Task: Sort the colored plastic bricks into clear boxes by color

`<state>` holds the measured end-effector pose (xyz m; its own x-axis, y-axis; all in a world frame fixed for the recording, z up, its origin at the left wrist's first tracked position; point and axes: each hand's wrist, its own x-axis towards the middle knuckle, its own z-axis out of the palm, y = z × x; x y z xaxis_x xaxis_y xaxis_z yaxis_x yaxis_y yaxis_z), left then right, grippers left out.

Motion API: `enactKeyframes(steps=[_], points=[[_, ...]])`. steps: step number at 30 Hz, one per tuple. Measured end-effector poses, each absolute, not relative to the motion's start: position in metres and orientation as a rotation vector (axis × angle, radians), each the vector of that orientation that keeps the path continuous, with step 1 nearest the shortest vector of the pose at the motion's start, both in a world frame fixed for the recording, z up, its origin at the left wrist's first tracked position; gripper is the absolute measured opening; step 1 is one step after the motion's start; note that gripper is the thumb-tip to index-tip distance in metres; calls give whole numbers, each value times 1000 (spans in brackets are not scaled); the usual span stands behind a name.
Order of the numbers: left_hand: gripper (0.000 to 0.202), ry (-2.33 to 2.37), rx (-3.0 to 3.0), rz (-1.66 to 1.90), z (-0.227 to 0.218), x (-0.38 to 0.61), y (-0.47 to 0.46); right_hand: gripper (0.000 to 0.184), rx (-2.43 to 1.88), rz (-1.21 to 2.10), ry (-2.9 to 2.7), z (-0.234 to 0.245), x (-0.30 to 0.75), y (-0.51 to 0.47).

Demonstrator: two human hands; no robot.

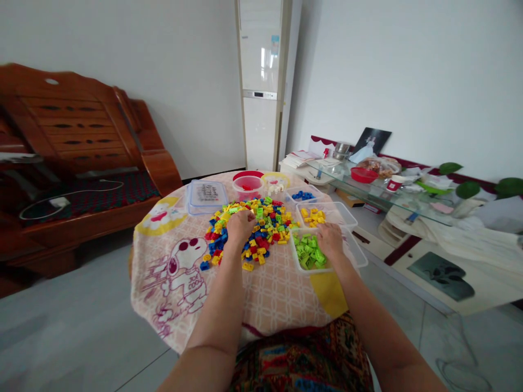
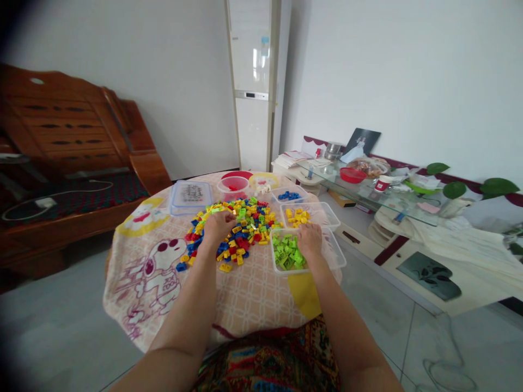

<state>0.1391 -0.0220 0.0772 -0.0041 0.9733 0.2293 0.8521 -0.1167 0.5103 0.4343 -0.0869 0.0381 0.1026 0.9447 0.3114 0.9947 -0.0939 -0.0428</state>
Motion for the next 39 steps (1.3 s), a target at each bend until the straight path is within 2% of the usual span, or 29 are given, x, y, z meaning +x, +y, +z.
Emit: enactKeyframes(steps=[5, 12, 22, 29, 35, 39], points=[[15, 1939, 2081, 566, 71, 139, -25, 30, -2118, -329, -1941, 36, 436, -86], [21, 1933, 2135, 545, 66, 147, -25, 28, -2142, -306, -1940, 34, 437, -84], [24, 1538, 2087, 977, 65, 168, -18, 25, -2174, -286, -1944, 43, 432, -89], [19, 1144, 2037, 1040, 57, 231, -8, 25, -2155, -331, -1940, 42, 432, -88], [43, 849, 1864, 1095, 60, 271, -2, 28, -2138, -316, -1940, 42, 433, -87], [48, 926, 1949, 1078, 60, 250, -12, 28, -2140, -284, -1945, 41, 433, -87]])
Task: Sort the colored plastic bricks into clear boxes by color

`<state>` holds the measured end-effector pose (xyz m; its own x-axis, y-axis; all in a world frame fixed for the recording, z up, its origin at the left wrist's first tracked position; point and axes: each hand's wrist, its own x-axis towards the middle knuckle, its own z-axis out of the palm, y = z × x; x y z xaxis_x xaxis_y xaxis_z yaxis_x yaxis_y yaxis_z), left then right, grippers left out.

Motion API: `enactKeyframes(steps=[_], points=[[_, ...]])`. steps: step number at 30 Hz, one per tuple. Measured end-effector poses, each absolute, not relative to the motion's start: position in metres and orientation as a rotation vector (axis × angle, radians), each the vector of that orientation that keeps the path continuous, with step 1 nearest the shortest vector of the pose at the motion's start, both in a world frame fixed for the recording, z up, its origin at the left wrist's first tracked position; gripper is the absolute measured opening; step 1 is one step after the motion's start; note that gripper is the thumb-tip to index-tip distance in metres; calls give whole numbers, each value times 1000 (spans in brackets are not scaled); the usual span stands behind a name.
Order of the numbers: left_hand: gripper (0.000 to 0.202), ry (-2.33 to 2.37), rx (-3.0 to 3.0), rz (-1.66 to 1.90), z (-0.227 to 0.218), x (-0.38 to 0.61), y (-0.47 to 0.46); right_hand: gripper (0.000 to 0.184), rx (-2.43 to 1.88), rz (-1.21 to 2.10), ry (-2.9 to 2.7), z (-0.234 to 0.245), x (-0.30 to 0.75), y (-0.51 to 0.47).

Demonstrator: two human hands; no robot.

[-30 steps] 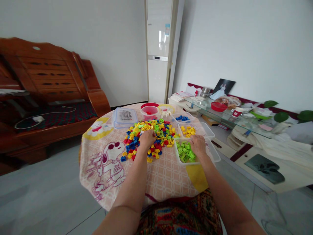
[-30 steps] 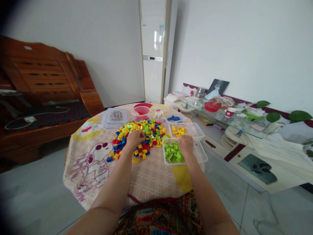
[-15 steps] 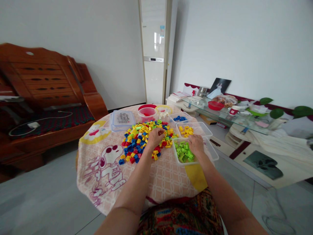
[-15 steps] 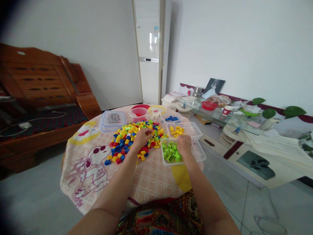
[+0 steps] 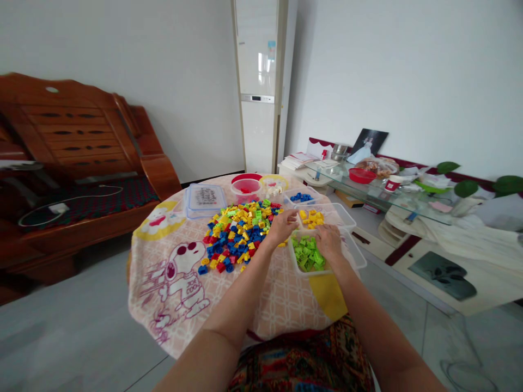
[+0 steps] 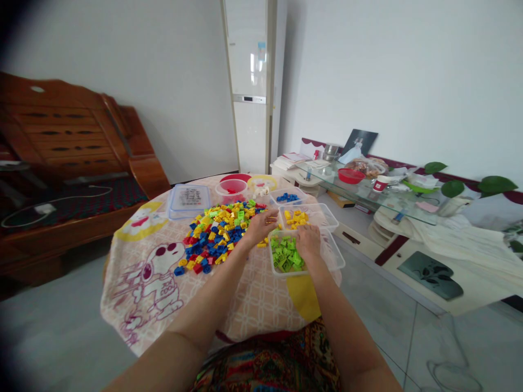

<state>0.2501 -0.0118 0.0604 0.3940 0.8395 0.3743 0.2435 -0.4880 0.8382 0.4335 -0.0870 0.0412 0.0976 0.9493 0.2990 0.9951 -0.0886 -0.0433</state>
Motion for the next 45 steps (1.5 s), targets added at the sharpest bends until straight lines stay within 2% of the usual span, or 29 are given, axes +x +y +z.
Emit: enactKeyframes(steps=[3, 10, 18, 22, 27, 33, 41, 45], points=[[49, 1198, 2044, 1055, 64, 214, -18, 28, -2139, -285, -1935, 40, 434, -87], [26, 1905, 1908, 1069, 76, 124, -16, 27, -2131, -319, -1927, 35, 436, -85], [18, 2093, 1956, 521, 75, 113, -27, 28, -2126, -316, -1928, 34, 437, -85], [15, 2142, 1975, 502, 71, 124, -29, 28, -2131, -305, -1942, 36, 436, -86], [11, 1962, 1918, 659, 67, 115, -22, 28, -2131, -300, -1930, 36, 436, -86], [24, 1464, 1647, 1039, 63, 126, -16, 27, -2108, -313, -1930, 35, 436, -85], [12, 1105, 1409, 1111, 64, 212, -9, 27, -2143, -276, -1926, 39, 434, -86], [16, 870, 1320, 1094, 76, 264, 3, 27, -2146, -278, -1930, 40, 434, -86]])
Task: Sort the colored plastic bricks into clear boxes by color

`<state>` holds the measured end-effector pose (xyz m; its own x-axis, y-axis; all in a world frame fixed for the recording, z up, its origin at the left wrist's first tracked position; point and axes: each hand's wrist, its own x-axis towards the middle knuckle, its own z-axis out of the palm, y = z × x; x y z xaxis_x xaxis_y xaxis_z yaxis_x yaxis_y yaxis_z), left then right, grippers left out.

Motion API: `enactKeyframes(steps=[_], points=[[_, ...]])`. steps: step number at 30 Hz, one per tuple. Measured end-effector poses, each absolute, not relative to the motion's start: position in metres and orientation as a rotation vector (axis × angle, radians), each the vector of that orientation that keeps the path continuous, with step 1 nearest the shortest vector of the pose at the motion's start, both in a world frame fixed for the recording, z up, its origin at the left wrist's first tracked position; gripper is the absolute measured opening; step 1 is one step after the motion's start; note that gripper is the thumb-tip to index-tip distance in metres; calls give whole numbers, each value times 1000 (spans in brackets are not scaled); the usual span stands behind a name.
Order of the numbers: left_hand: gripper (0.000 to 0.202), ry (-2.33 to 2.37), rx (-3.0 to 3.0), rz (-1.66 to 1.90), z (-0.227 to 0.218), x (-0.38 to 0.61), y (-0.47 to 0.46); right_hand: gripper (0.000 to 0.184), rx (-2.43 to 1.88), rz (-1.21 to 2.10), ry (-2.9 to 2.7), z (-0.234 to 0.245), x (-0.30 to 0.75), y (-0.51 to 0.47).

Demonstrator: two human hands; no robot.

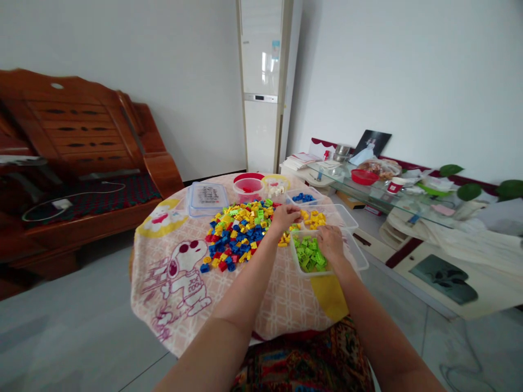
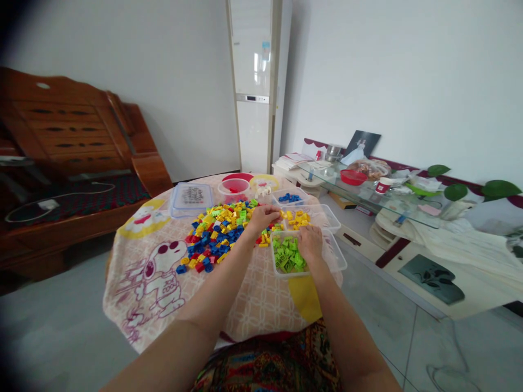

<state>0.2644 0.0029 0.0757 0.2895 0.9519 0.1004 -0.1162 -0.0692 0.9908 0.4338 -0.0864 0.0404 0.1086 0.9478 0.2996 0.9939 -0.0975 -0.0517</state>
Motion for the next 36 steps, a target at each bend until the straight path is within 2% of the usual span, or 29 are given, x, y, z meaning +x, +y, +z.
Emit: enactKeyframes(steps=[3, 8, 14, 19, 23, 31, 36], points=[[35, 799, 1404, 1124, 77, 280, 9, 27, -2138, -285, -1939, 41, 434, -87], [47, 1024, 1996, 1121, 56, 243, 7, 28, -2134, -280, -1937, 41, 433, -88], [70, 822, 2711, 530, 38, 211, 0, 29, -2147, -265, -1913, 42, 431, -89], [63, 872, 2787, 231, 43, 223, 2, 28, -2149, -268, -1936, 42, 432, -88], [55, 924, 2823, 135, 52, 226, -1, 30, -2136, -292, -1927, 40, 434, -87], [35, 1201, 2745, 548, 53, 198, -2, 28, -2145, -290, -1926, 41, 433, -88], [30, 1307, 2568, 848, 48, 181, 2, 28, -2156, -293, -1931, 43, 431, -89]])
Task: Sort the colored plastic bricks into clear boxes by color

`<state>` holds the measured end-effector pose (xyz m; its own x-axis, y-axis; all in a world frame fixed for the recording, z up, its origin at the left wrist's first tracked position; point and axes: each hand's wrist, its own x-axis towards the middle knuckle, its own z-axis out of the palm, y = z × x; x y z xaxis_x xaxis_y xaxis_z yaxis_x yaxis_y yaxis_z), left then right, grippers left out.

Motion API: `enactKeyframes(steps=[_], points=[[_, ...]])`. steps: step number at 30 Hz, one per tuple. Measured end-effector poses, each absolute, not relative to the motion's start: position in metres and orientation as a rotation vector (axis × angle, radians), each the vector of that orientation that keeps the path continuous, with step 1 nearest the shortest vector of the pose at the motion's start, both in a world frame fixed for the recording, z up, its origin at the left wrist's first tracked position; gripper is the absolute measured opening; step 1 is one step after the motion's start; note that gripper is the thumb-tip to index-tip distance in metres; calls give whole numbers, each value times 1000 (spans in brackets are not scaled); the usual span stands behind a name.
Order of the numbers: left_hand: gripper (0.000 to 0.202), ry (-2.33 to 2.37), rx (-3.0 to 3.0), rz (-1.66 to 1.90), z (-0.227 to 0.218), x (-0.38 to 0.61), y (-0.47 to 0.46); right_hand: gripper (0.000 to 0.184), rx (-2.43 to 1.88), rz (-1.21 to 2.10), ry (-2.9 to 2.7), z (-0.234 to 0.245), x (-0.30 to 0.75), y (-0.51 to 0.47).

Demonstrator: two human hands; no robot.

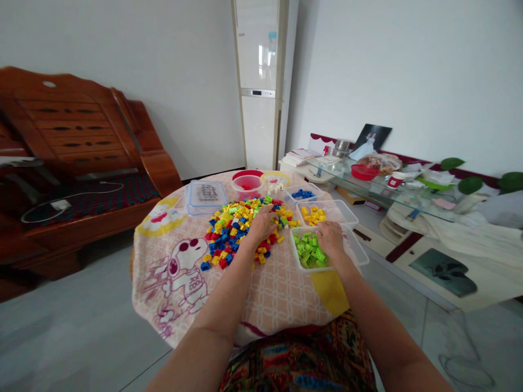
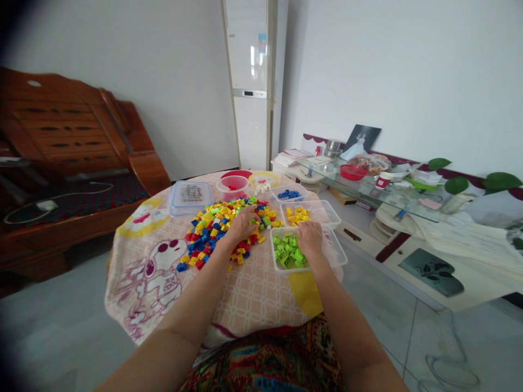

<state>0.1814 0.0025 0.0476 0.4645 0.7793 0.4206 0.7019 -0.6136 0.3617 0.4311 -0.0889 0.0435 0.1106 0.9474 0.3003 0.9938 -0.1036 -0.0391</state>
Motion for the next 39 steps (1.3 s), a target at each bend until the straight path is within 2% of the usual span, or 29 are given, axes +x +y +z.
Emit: enactKeyframes(steps=[8, 12, 18, 21, 31, 39], points=[[45, 1534, 2315, 1169, 52, 167, -2, 29, -2128, -324, -1930, 39, 433, -87], [29, 1530, 2342, 926, 58, 175, -14, 28, -2139, -312, -1935, 39, 434, -87], [29, 1577, 2490, 554, 53, 189, -24, 26, -2131, -307, -1931, 37, 435, -86], [26, 1611, 2477, 556, 50, 189, -22, 25, -2112, -327, -1929, 34, 436, -85], [40, 1675, 2405, 648, 47, 181, -21, 26, -2111, -308, -1926, 35, 436, -85], [27, 1669, 2478, 603, 48, 183, -21, 26, -2117, -308, -1925, 36, 436, -85]])
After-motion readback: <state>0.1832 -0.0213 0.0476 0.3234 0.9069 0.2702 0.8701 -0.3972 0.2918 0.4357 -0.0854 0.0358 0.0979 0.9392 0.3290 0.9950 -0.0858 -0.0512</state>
